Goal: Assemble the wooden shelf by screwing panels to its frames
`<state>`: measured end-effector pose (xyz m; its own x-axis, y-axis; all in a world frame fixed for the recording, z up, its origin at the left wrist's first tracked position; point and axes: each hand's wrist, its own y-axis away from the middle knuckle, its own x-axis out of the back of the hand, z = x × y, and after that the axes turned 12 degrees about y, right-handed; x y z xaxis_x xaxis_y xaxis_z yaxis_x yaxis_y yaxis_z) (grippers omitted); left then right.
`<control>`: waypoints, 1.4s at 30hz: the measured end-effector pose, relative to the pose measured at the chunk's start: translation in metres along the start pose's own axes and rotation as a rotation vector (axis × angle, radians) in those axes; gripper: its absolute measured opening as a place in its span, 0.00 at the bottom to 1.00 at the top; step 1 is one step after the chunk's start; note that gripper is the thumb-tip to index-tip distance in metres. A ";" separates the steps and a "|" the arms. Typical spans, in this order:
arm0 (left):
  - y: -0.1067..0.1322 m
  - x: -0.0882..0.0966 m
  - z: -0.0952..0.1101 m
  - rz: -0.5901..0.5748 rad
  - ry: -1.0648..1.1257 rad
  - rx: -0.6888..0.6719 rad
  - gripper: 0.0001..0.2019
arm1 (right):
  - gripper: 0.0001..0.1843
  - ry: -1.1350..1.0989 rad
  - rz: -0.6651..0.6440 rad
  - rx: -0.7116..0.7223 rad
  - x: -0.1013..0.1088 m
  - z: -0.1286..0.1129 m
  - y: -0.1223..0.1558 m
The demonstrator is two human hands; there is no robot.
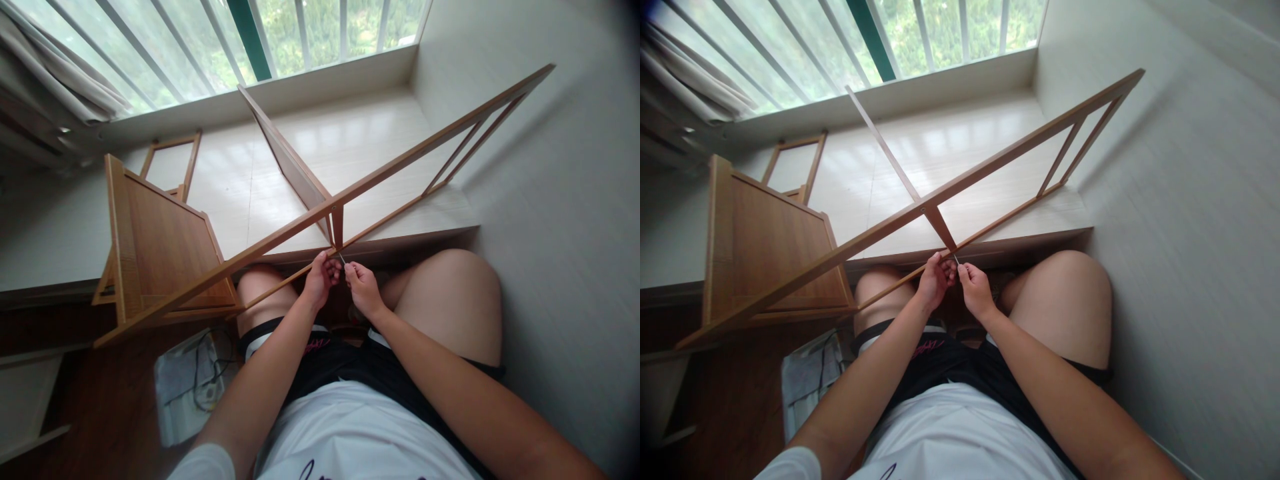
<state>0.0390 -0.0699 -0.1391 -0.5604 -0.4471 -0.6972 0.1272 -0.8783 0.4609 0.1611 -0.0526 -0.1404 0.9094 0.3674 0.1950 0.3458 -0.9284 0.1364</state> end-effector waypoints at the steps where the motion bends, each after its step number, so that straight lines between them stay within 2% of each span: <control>1: 0.000 0.001 0.000 -0.002 0.001 0.000 0.19 | 0.20 0.084 0.009 0.037 0.001 -0.002 0.000; 8: -0.001 0.002 -0.001 0.010 -0.001 0.008 0.19 | 0.17 0.882 0.046 0.240 0.015 -0.012 0.000; 10: -0.001 0.002 -0.001 0.014 0.004 0.009 0.19 | 0.17 0.974 0.044 0.269 0.017 -0.014 0.000; 12: -0.001 0.002 0.000 0.019 0.007 0.008 0.19 | 0.17 0.924 0.040 0.258 0.017 -0.014 0.000; 13: -0.001 0.001 0.000 0.020 0.009 0.005 0.19 | 0.17 0.838 0.031 0.236 0.016 -0.014 -0.001; 15: -0.001 0.001 0.000 0.021 0.011 -0.001 0.19 | 0.18 0.524 -0.007 0.139 0.012 -0.012 -0.001; 19: -0.002 0.001 -0.002 0.033 -0.002 0.003 0.20 | 0.20 -0.392 -0.194 -0.235 0.004 -0.009 -0.001; 21: -0.002 0.001 -0.003 0.038 0.003 -0.004 0.19 | 0.20 -0.727 -0.320 -0.367 0.003 -0.010 0.000; 24: -0.003 0.001 -0.003 0.032 0.029 -0.030 0.19 | 0.19 -0.996 -0.438 -0.459 0.005 -0.012 0.001; 27: -0.002 0.001 -0.003 0.034 0.039 -0.026 0.19 | 0.18 -1.091 -0.465 -0.489 0.006 -0.013 0.002; 30: -0.001 0.000 -0.002 0.042 0.035 -0.006 0.19 | 0.18 -1.064 -0.432 -0.472 0.004 -0.011 0.004; 33: -0.001 0.000 -0.001 0.031 0.011 -0.001 0.19 | 0.19 -0.926 -0.350 -0.411 0.001 -0.010 0.006; 38: -0.002 0.001 0.000 0.026 -0.016 0.004 0.19 | 0.19 -0.498 -0.139 -0.261 -0.001 -0.005 0.002; 42: -0.001 0.000 0.000 0.028 -0.012 0.003 0.19 | 0.19 -0.158 -0.046 -0.099 0.003 -0.003 -0.002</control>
<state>0.0385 -0.0693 -0.1391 -0.5664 -0.4694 -0.6774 0.1407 -0.8649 0.4818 0.1622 -0.0492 -0.1371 0.9208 0.3887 0.0329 0.3705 -0.8978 0.2380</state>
